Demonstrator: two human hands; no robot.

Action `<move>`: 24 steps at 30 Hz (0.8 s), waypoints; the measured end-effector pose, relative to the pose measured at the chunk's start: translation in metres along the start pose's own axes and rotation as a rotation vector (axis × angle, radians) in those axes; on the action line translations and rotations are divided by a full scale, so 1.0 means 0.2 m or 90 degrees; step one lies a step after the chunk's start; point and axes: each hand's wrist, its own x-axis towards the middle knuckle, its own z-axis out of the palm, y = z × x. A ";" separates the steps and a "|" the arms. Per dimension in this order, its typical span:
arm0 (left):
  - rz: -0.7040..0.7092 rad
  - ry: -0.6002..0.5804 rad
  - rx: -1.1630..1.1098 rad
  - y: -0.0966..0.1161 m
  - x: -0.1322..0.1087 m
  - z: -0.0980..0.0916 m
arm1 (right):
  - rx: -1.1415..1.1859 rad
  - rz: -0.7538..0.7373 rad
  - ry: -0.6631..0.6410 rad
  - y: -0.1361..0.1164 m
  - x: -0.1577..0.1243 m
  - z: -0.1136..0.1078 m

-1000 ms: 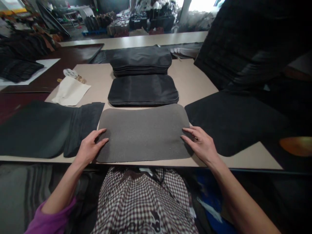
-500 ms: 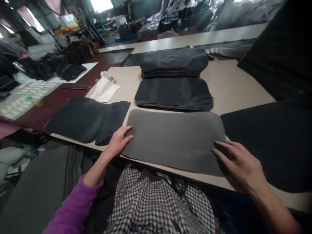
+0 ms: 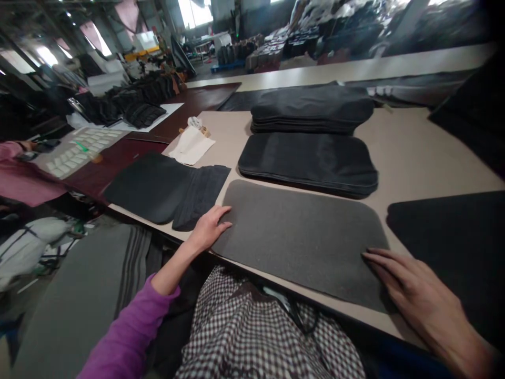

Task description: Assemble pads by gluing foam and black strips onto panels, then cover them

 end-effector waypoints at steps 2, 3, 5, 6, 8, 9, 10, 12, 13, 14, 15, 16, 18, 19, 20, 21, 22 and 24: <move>0.002 0.001 0.008 0.00 -0.01 0.01 | 0.000 0.007 -0.002 0.01 0.00 0.00; 0.002 0.001 0.015 0.00 -0.01 0.01 | 0.001 0.010 -0.002 0.01 0.01 0.00; -0.003 0.000 0.043 0.01 -0.02 0.02 | 0.005 0.014 -0.003 0.00 0.02 0.00; -0.008 0.000 0.066 0.02 -0.03 0.02 | 0.008 0.017 -0.002 0.00 0.02 0.00; -0.015 0.003 0.129 0.05 -0.05 0.03 | 0.013 0.023 -0.001 0.00 0.02 0.00; -0.017 0.010 0.165 0.06 -0.06 0.04 | 0.013 0.028 -0.003 0.01 0.02 0.00; -0.017 0.022 0.204 0.07 -0.07 0.05 | 0.012 0.031 -0.006 0.02 0.02 0.01; -0.008 0.058 0.276 0.08 -0.09 0.08 | 0.009 0.029 -0.019 0.04 0.01 0.02; -0.001 0.077 0.304 0.07 -0.10 0.09 | 0.007 0.027 -0.031 0.05 0.01 0.02; 0.006 0.092 0.324 0.07 -0.11 0.10 | 0.004 0.024 -0.044 0.06 0.00 0.03; 0.011 0.104 0.335 0.07 -0.12 0.11 | 0.001 0.021 -0.052 0.07 0.00 0.03; 0.014 0.112 0.338 0.06 -0.12 0.11 | -0.002 0.020 -0.057 0.08 -0.01 0.04; 0.011 0.116 0.330 0.07 -0.10 0.10 | 0.001 0.026 -0.060 0.09 -0.02 0.05; 0.009 0.112 0.324 0.09 -0.08 0.08 | 0.005 0.028 -0.054 0.10 -0.02 0.06; 0.012 0.103 0.319 0.11 -0.05 0.07 | 0.009 0.027 -0.047 0.10 -0.02 0.06; 0.022 0.085 0.314 0.13 -0.01 0.07 | 0.012 0.027 -0.045 0.10 -0.01 0.06; 0.041 0.059 0.308 0.16 0.03 0.07 | 0.011 0.026 -0.043 0.09 -0.01 0.06; 0.103 -0.020 0.297 0.21 0.12 0.10 | 0.007 0.028 -0.040 0.06 0.01 0.04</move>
